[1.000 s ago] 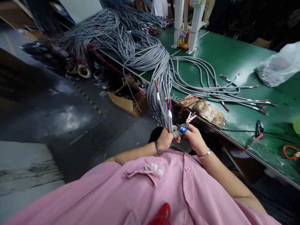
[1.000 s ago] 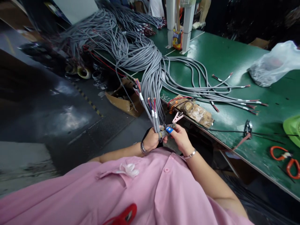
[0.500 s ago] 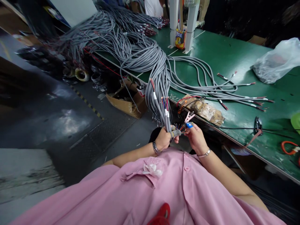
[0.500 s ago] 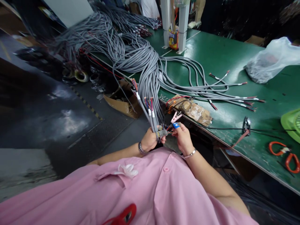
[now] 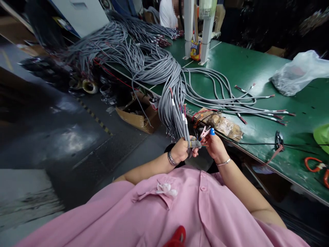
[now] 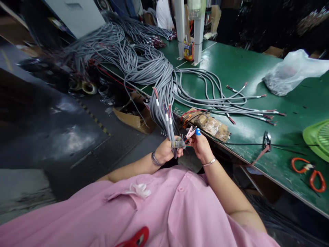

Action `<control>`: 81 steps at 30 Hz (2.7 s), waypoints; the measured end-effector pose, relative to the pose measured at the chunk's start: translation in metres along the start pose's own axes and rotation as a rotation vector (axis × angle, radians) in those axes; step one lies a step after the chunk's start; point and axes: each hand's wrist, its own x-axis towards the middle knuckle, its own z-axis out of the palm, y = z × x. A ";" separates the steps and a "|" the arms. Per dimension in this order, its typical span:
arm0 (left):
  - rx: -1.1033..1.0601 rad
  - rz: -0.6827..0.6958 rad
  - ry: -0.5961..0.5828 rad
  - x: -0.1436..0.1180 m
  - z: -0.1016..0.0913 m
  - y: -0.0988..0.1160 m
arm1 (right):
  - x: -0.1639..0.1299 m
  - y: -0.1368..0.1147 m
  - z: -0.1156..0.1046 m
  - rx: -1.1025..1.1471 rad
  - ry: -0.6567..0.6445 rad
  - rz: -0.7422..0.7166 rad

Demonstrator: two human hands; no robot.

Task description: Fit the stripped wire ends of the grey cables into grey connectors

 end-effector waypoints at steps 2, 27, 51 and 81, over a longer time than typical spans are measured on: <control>0.003 -0.004 0.006 0.002 0.001 -0.002 | 0.000 0.001 0.003 0.043 0.008 0.019; 0.021 0.054 0.055 -0.006 0.004 -0.004 | 0.000 0.001 0.002 0.137 0.099 0.005; 0.002 0.006 0.080 0.001 0.001 -0.008 | 0.001 0.001 0.006 0.145 0.043 0.080; 0.032 0.114 0.192 -0.003 0.010 -0.015 | 0.001 0.004 0.009 0.156 0.057 0.007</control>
